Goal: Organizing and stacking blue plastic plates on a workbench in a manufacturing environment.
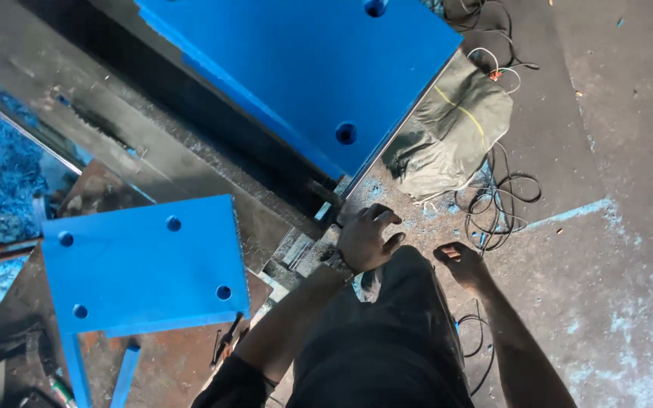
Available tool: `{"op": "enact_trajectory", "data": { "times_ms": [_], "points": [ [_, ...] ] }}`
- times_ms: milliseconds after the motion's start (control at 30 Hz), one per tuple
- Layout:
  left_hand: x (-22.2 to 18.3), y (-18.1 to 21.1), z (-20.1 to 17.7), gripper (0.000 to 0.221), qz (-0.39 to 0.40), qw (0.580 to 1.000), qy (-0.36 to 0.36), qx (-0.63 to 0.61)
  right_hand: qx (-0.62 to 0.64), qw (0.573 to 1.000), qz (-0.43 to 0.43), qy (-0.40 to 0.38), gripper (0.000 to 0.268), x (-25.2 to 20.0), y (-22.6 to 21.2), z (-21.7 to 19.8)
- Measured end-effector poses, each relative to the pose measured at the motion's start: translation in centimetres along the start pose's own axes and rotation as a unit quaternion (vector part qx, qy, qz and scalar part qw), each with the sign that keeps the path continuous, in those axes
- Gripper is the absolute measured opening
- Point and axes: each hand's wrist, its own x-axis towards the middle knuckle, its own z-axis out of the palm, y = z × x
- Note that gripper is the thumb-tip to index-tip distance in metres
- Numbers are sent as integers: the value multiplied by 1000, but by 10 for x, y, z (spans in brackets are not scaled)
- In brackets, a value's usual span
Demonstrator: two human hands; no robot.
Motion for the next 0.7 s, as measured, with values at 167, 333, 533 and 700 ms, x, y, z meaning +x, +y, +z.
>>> {"op": "enact_trajectory", "data": {
  "times_ms": [167, 333, 533, 700],
  "points": [
    [105, 7, 33, 34, 25, 999, -14, 24, 106, 993, -19, 46, 41, 42, -19, -64],
    [252, 69, 14, 36, -14, 998, 31, 57, 194, 978, -40, 60, 42, 161, -65, -129],
    [418, -26, 110, 72, -215, 963, 132, 97, 142, 989, -32, 22, 52, 312, -171, -206],
    [495, -102, 141, 83, -316, 900, 170, 249, 108, 987, -114, -18, 40, 410, -278, -244]
  ]
}}
